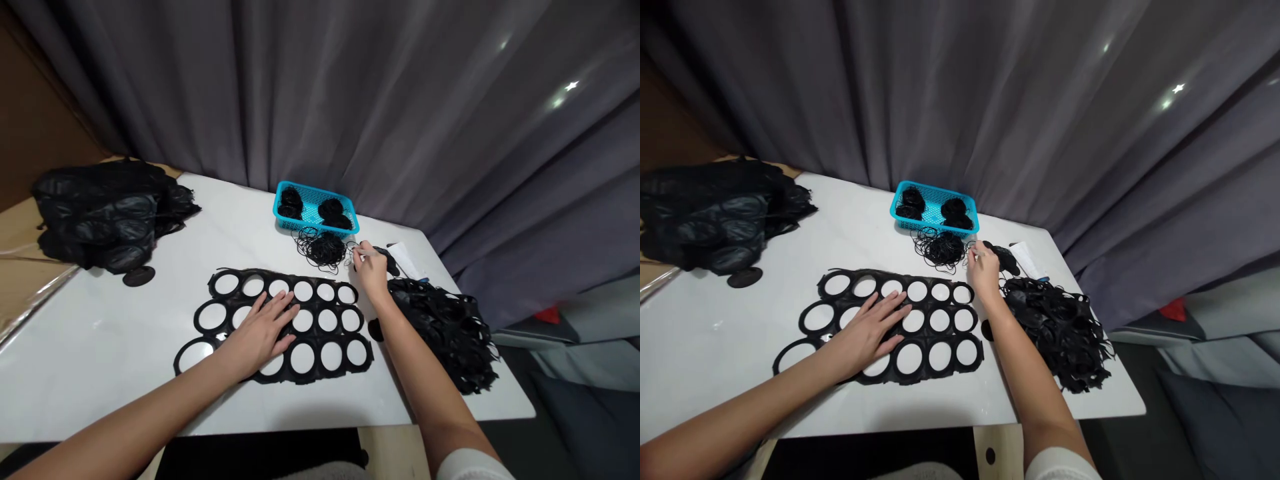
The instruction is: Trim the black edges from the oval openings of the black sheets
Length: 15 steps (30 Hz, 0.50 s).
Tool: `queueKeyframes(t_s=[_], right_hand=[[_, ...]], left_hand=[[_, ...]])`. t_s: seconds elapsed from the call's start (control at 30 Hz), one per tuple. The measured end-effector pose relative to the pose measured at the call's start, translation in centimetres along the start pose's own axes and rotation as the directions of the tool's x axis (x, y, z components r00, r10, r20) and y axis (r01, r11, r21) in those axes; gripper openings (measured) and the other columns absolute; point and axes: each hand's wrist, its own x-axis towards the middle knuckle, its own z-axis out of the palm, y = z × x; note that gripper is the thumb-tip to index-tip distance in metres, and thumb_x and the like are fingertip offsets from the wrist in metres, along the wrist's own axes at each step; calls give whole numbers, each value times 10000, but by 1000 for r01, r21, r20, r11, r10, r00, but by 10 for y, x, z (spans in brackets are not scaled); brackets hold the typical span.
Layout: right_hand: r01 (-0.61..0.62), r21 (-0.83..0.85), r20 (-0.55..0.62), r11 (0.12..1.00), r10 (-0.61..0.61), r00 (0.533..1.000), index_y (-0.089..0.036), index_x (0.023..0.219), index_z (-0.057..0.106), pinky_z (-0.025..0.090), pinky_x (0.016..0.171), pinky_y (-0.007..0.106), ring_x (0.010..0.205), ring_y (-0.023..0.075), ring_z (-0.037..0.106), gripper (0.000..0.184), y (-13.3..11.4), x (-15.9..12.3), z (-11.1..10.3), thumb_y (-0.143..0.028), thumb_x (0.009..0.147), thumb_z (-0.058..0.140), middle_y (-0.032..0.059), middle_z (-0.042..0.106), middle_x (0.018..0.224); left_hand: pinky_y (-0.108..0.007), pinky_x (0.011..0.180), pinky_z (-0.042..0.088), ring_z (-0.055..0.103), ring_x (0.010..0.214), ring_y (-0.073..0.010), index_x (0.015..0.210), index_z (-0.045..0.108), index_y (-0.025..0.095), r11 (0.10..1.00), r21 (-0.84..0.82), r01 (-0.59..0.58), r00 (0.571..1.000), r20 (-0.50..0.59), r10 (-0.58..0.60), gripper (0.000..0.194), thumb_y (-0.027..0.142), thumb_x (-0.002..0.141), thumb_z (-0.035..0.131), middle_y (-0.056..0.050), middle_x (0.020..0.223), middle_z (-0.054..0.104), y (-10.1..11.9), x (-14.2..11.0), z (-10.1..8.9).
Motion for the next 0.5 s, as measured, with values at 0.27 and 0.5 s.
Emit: queueKeyframes(t_s=[0.27, 0.5], right_hand=[[-100, 411, 418, 906, -90, 904, -228, 722, 554, 445, 665, 267, 717, 168, 618, 192, -72, -43, 39, -316, 883, 609, -4, 723, 810], [-85, 547, 485, 833, -232, 843, -221, 810, 630, 499, 865, 322, 929, 195, 692, 102, -85, -63, 54, -268, 900, 622, 19, 752, 959]], left_hand=[[-555, 1173, 364, 443, 1433, -348, 1415, 533, 83, 992, 103, 75, 995, -70, -68, 554, 468, 1018, 488, -225, 1521, 484, -14, -22, -12], [-561, 1183, 337, 422, 1452, -324, 1446, 517, 145, 986, 138, 93, 992, -98, -80, 520, 458, 1036, 452, -170, 1536, 486, -17, -36, -3]])
